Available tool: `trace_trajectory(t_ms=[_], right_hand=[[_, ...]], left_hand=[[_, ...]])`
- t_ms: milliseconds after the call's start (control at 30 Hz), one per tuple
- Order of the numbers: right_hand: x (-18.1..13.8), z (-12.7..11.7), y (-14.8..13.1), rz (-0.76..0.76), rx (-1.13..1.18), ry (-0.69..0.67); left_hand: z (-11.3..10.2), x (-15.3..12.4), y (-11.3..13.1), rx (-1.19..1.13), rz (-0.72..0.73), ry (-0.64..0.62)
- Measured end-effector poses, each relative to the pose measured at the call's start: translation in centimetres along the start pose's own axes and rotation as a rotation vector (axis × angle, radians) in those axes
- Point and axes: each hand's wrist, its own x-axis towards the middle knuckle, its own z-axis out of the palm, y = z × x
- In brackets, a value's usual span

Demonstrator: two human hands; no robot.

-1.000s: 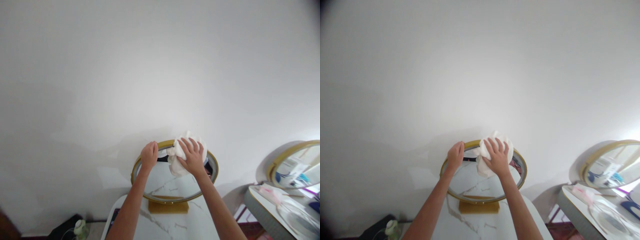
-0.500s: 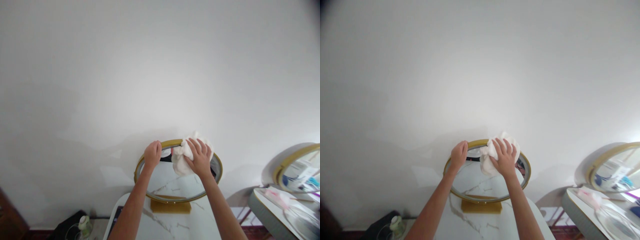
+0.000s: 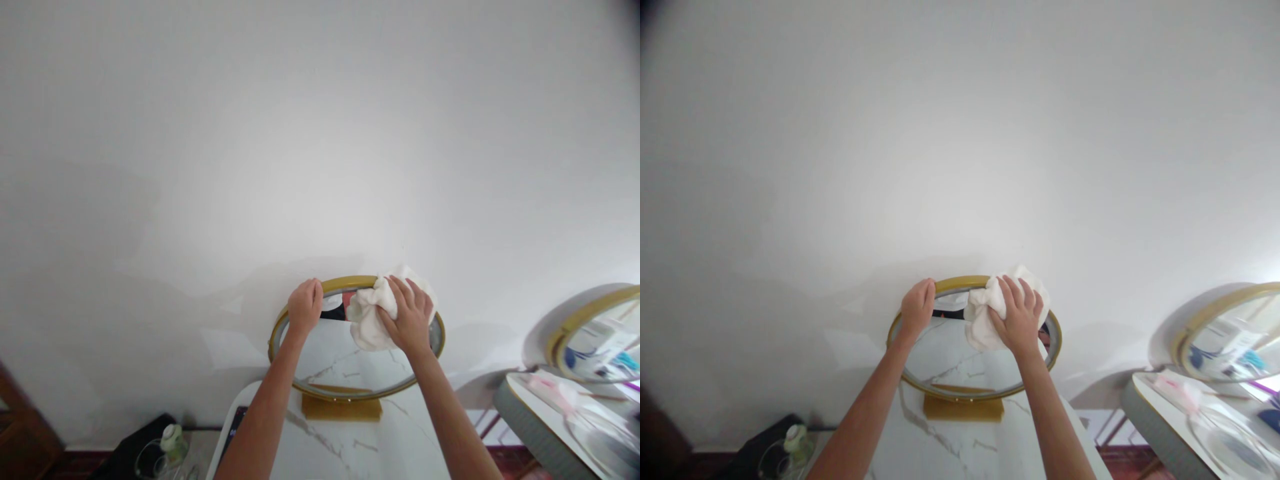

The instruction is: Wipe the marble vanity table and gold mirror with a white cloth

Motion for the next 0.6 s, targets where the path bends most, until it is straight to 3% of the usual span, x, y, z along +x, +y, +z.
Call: trace_trajectory(t_ms=[200, 400, 600], right_hand=[[1.5, -0.1, -2.9, -0.129, 0.021, -0.078], [2.1, 0.1, -4.0, -0.284, 0.047, -0.076], [2.2, -0.1, -4.5, -0.375, 0.048, -0.112]], left_hand=[[0.2, 0.0, 0.3, -0.006, 0.001, 0.004], [0.2, 0.1, 0.5, -0.098, -0.013, -0.034], [0.8, -3.4, -3.3, -0.324, -0.168, 0.032]])
